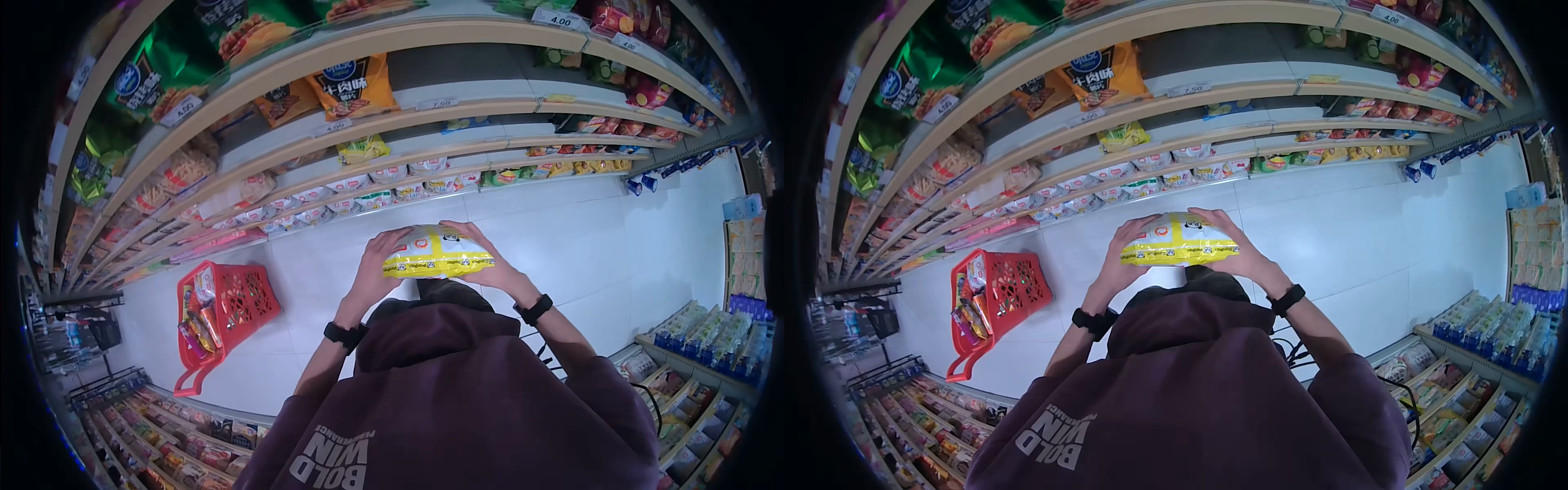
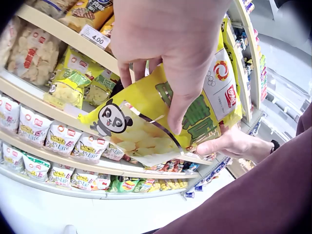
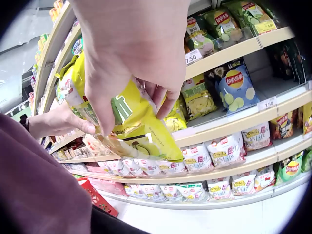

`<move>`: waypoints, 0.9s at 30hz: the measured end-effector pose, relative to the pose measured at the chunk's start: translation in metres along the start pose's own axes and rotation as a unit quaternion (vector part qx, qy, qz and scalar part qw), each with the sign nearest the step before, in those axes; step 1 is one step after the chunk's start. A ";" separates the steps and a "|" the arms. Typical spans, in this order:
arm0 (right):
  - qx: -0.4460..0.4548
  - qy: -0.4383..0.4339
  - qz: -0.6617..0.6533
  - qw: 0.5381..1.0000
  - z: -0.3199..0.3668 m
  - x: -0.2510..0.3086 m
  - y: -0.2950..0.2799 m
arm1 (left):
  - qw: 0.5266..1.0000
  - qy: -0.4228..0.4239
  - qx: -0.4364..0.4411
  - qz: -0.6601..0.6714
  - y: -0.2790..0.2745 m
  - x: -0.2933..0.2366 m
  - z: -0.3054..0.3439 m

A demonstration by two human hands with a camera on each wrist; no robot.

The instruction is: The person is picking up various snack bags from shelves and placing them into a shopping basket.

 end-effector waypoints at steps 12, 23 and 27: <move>-0.110 -0.041 0.106 0.987 -0.054 -0.044 -0.048 | 0.992 -0.019 -0.109 -0.056 -0.002 0.021 -0.069; -0.134 -0.033 0.100 0.985 -0.112 -0.108 -0.047 | 0.990 -0.074 -0.115 0.021 0.008 0.094 -0.110; -0.157 -0.035 0.127 0.979 -0.119 -0.138 -0.030 | 0.987 -0.128 -0.091 0.038 0.023 0.131 -0.102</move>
Point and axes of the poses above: each hand's wrist, its own z-axis away from the middle knuckle, its own y-axis out of the palm, x = y × z, the point moved 6 cm from there along -z, towards the middle knuckle, and after that the axes turned 4 degrees about x, right-handed, at the moved point
